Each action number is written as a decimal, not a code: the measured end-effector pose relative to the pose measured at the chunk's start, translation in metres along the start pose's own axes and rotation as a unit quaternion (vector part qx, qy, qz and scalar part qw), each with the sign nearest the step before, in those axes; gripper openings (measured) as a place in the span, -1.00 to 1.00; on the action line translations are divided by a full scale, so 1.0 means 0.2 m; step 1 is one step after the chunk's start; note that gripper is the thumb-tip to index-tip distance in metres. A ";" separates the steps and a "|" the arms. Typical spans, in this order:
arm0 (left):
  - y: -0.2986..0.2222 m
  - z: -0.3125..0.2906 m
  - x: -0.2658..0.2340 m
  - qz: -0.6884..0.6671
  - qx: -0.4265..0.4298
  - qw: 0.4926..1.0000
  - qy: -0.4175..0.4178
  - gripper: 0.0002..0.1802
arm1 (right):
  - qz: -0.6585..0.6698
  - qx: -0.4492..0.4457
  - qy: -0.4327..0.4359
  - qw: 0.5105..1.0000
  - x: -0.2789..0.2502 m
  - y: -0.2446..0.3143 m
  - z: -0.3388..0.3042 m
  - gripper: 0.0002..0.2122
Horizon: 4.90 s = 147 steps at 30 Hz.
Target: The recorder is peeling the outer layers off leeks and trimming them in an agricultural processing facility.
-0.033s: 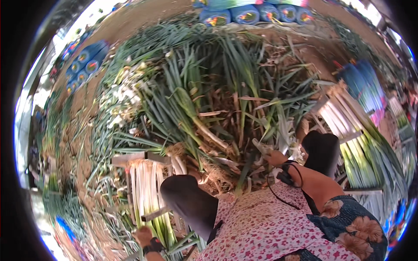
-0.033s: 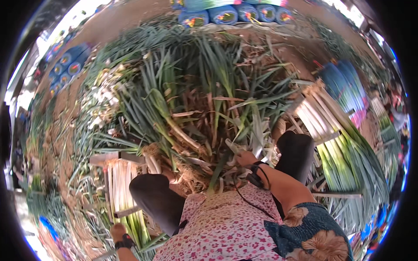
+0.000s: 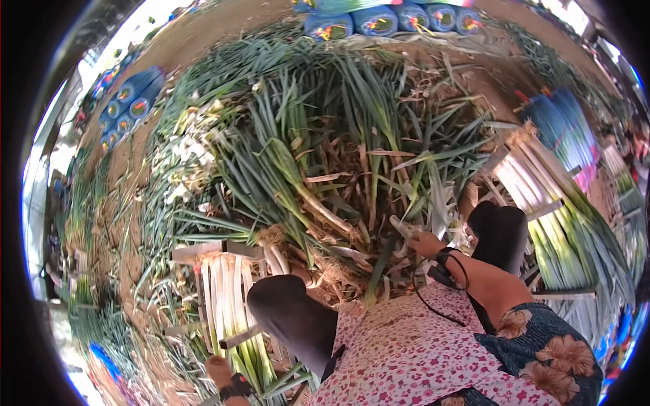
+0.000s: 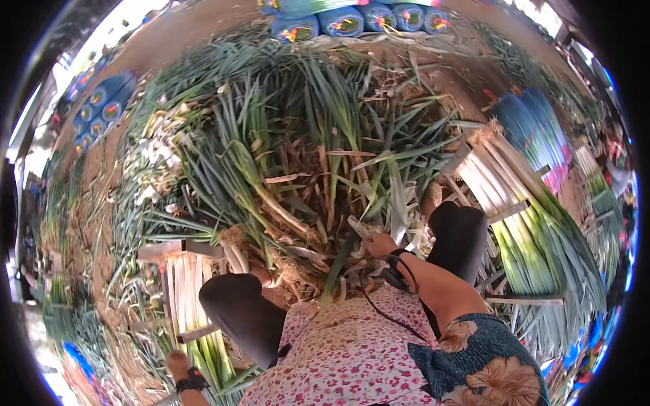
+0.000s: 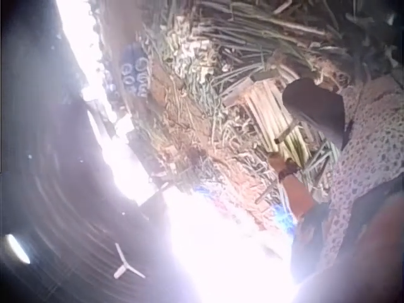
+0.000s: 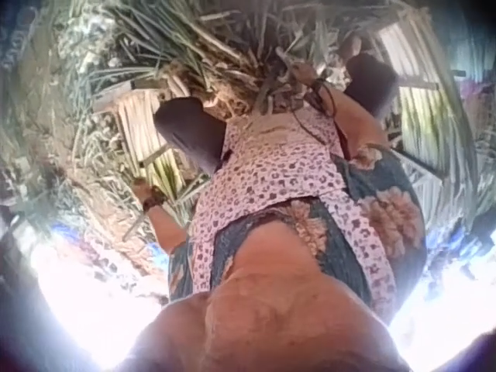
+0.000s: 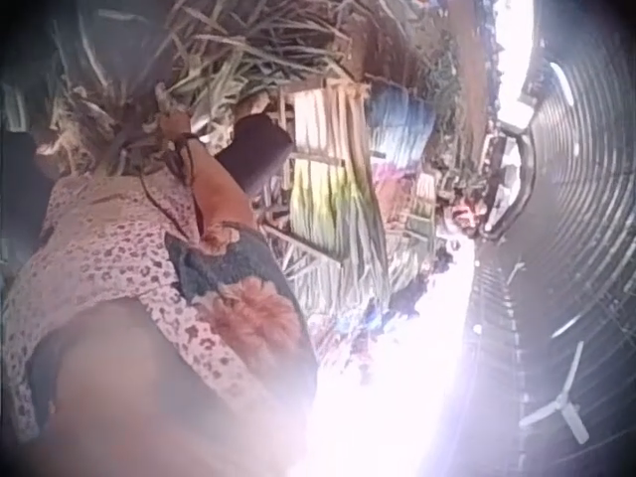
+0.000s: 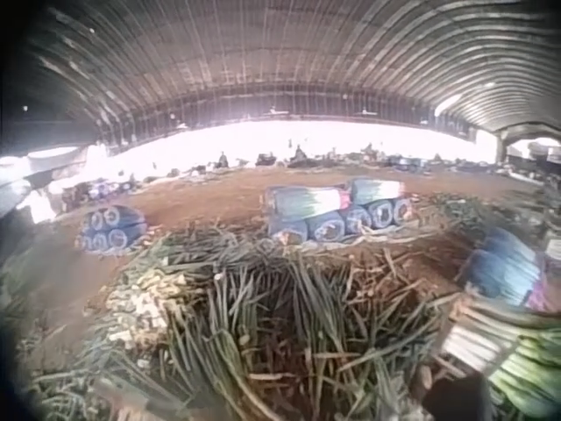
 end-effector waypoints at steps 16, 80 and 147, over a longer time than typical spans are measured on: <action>-2.96 0.90 0.78 -0.686 -0.024 0.720 0.102 -0.81 | 0.151 0.056 -0.050 0.986 -0.05 -0.11 0.73 -0.66; -2.92 0.79 0.39 -0.805 0.045 0.571 0.152 -0.69 | 0.067 0.006 -0.223 0.972 -0.44 0.31 -0.08 -0.52; -2.96 0.72 0.49 -0.842 0.052 0.486 0.228 -0.73 | 0.181 -0.320 -0.189 0.910 -0.58 1.48 -0.32 -0.79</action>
Point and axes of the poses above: each hand's wrist, its own z-axis towards the middle knuckle, its own x-axis out of the palm, y = z × x, the point moved 6 cm from there along z, towards the middle knuckle, and after that the axes turned 10 degrees about x, right-handed, at the moved point
